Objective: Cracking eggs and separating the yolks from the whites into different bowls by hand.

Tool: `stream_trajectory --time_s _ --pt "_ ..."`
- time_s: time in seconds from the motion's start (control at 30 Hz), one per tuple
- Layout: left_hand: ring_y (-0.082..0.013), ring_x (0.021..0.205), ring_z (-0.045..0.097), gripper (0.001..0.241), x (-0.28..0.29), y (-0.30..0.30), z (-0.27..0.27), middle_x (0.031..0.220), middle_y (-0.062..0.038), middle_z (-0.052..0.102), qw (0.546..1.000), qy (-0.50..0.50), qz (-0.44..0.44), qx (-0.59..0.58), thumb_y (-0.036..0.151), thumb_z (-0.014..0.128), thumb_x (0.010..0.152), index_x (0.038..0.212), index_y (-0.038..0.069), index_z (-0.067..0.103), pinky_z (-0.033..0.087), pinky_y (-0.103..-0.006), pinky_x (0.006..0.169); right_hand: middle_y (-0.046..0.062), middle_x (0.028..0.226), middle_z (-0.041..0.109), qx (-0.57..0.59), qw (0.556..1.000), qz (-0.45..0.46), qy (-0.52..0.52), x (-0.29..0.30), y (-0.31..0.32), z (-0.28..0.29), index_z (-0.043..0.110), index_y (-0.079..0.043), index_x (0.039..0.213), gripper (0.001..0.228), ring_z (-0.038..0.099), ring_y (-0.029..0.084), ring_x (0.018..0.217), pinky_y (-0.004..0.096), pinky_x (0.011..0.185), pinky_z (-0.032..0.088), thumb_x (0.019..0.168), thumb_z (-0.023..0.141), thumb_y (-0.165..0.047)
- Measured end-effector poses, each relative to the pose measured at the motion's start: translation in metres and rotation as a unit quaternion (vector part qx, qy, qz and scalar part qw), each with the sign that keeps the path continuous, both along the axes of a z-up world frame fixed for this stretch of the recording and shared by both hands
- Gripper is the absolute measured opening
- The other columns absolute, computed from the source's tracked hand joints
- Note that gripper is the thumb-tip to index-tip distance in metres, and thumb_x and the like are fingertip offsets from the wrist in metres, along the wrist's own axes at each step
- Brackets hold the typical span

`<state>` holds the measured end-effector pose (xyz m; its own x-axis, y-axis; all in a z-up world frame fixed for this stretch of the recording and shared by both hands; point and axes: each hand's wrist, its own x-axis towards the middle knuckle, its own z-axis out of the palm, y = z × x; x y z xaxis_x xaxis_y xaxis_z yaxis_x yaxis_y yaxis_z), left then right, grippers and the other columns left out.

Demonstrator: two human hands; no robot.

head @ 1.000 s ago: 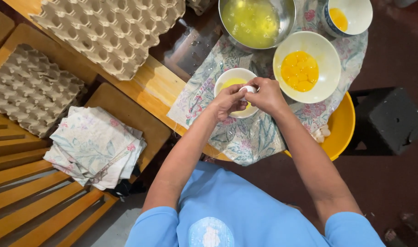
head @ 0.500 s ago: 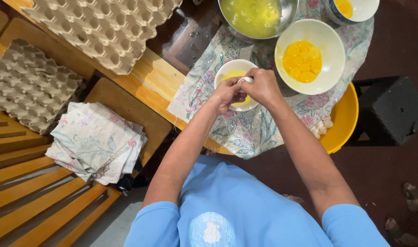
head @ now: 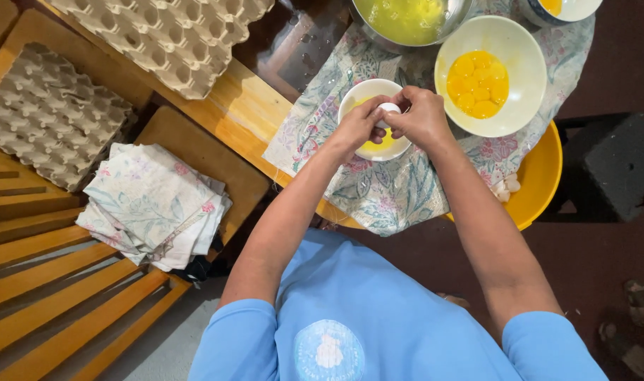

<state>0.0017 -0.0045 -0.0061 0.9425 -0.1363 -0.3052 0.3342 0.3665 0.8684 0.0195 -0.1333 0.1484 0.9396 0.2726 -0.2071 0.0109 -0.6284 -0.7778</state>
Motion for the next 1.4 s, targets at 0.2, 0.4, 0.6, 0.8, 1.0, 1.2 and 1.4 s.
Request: stream_trajectory --time_s 0.2,0.4,0.6,0.8,1.0,1.2,1.4 --pt "-0.0238 0.059 0.076 0.031 -0.001 -0.005 0.008 0.086 -0.019 0.069 0.995 0.015 0.023 0.095 0.014 0.049 0.106 0.132 0.013 0.067 0.069 -0.0275 0.049 0.018 0.071 0.071 0.018 1.0 0.01 0.008 -0.003 0.001 -0.003 0.072 0.005 0.096 0.022 0.072 0.024 0.051 0.03 0.05 0.058 0.079 0.076 -0.008" --pt "-0.023 0.06 0.075 0.03 -0.004 -0.004 0.008 0.084 -0.021 0.068 0.994 0.019 0.028 0.103 0.014 0.05 0.106 0.131 0.012 0.068 0.068 -0.028 0.048 0.019 0.068 0.07 0.016 1.0 0.017 0.012 0.0 0.0 -0.009 0.072 0.009 0.097 0.022 0.072 0.025 0.051 0.029 0.05 0.059 0.078 0.072 -0.003" --pt "-0.0211 0.053 0.072 0.032 -0.01 0.004 0.033 0.074 -0.016 0.066 0.991 0.022 0.016 0.128 0.014 0.046 0.106 0.132 0.01 0.066 0.069 -0.0277 0.05 0.022 0.073 0.07 0.012 0.999 0.042 0.031 0.003 0.002 0.001 0.071 0.012 0.104 0.027 0.073 0.026 0.055 0.032 0.056 0.06 0.081 0.071 -0.001" --pt "-0.0192 0.056 0.073 0.033 -0.009 0.003 0.033 0.078 -0.016 0.068 0.991 0.027 0.02 0.126 0.013 0.047 0.106 0.131 0.011 0.067 0.068 -0.0268 0.052 0.024 0.081 0.072 0.03 0.997 0.046 0.062 0.003 0.001 0.01 0.07 0.013 0.107 0.032 0.074 0.026 0.058 0.033 0.062 0.061 0.084 0.08 -0.008" --pt "-0.0212 0.062 0.072 0.031 -0.01 0.0 0.027 0.085 -0.02 0.067 0.992 0.036 0.033 0.115 0.011 0.049 0.106 0.13 0.007 0.068 0.067 -0.0276 0.05 0.02 0.072 0.07 0.008 0.998 0.05 0.035 0.019 -0.005 -0.026 0.073 0.009 0.1 0.026 0.072 0.026 0.053 0.031 0.051 0.059 0.078 0.077 -0.002" --pt "-0.022 0.061 0.073 0.031 -0.01 0.0 0.023 0.086 -0.021 0.067 0.99 0.039 0.03 0.13 0.015 0.05 0.106 0.131 0.008 0.067 0.068 -0.0292 0.049 0.02 0.067 0.069 -0.003 0.998 0.057 0.028 0.02 -0.003 -0.026 0.074 0.009 0.096 0.023 0.071 0.026 0.049 0.029 0.049 0.058 0.076 0.075 -0.002" --pt "-0.0217 0.058 0.073 0.032 -0.004 0.0 0.025 0.077 -0.019 0.067 0.993 0.033 0.037 0.108 0.012 0.048 0.106 0.131 0.006 0.066 0.068 -0.03 0.051 0.021 0.072 0.07 0.006 0.998 0.052 0.024 0.017 -0.001 -0.015 0.073 0.011 0.103 0.029 0.072 0.026 0.054 0.03 0.055 0.059 0.076 0.075 -0.001"
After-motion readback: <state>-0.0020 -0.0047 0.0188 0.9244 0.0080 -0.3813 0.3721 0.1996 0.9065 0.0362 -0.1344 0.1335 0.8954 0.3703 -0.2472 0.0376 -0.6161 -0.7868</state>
